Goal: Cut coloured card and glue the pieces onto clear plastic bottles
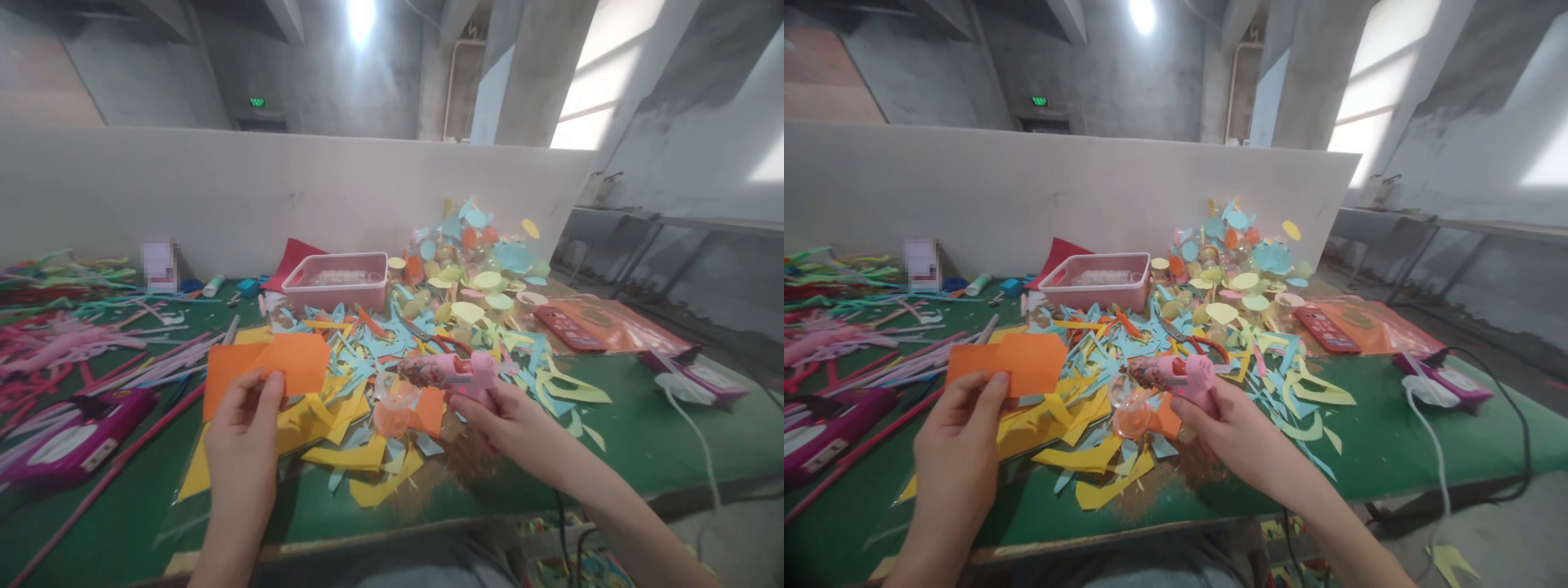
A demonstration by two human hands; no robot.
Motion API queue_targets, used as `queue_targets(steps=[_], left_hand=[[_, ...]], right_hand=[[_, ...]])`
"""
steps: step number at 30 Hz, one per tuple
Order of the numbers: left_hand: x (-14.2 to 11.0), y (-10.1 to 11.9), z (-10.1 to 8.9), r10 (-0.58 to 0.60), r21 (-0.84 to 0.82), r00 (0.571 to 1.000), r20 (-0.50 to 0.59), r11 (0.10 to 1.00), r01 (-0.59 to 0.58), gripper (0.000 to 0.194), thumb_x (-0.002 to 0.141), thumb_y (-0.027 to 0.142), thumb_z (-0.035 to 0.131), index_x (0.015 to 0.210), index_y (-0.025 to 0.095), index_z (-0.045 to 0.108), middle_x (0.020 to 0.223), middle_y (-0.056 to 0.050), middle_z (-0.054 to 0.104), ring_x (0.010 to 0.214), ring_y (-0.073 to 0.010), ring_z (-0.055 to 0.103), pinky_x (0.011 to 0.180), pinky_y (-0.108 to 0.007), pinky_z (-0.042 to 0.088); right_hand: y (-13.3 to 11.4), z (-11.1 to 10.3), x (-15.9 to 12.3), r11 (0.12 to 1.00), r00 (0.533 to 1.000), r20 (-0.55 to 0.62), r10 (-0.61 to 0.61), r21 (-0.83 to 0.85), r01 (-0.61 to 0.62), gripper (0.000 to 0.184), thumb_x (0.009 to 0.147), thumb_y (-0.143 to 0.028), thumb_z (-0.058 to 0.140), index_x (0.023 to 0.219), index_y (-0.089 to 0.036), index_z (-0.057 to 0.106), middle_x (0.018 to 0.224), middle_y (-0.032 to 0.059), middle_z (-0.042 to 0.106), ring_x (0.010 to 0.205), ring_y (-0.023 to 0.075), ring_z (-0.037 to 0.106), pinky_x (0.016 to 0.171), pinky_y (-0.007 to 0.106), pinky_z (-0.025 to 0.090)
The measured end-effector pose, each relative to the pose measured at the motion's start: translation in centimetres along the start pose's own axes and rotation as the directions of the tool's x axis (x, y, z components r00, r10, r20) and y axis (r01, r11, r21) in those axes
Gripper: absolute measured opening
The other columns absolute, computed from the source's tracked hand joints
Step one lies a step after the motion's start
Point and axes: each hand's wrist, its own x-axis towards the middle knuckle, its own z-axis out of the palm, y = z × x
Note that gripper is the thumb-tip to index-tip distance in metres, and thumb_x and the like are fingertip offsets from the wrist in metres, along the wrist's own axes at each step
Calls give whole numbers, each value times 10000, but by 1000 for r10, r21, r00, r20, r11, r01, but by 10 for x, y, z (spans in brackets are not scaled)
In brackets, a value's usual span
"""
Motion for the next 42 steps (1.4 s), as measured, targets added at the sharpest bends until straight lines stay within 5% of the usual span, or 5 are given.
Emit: queue_targets(steps=[13,42], left_hand=[[-1,0,-1,-14,-11,1000,9,1000,14,413,663,535,751,890,205,653,805,17,620,666,-122,575,630,-228,507],[-1,1,-1,-25,-32,1000,8,999,25,402,665,518,755,897,205,658,821,19,622,667,-112,579,619,-211,504]], right_hand=[[-18,1,-4,996,997,0,-79,-32,79,436,813,-605,550,621,-246,392,496,-66,365,469,114,347,452,254,313],[-19,4,-9,997,997,56,-59,-49,62,363,856,-539,534,694,-226,447,561,-67,385,501,105,350,468,235,320]])
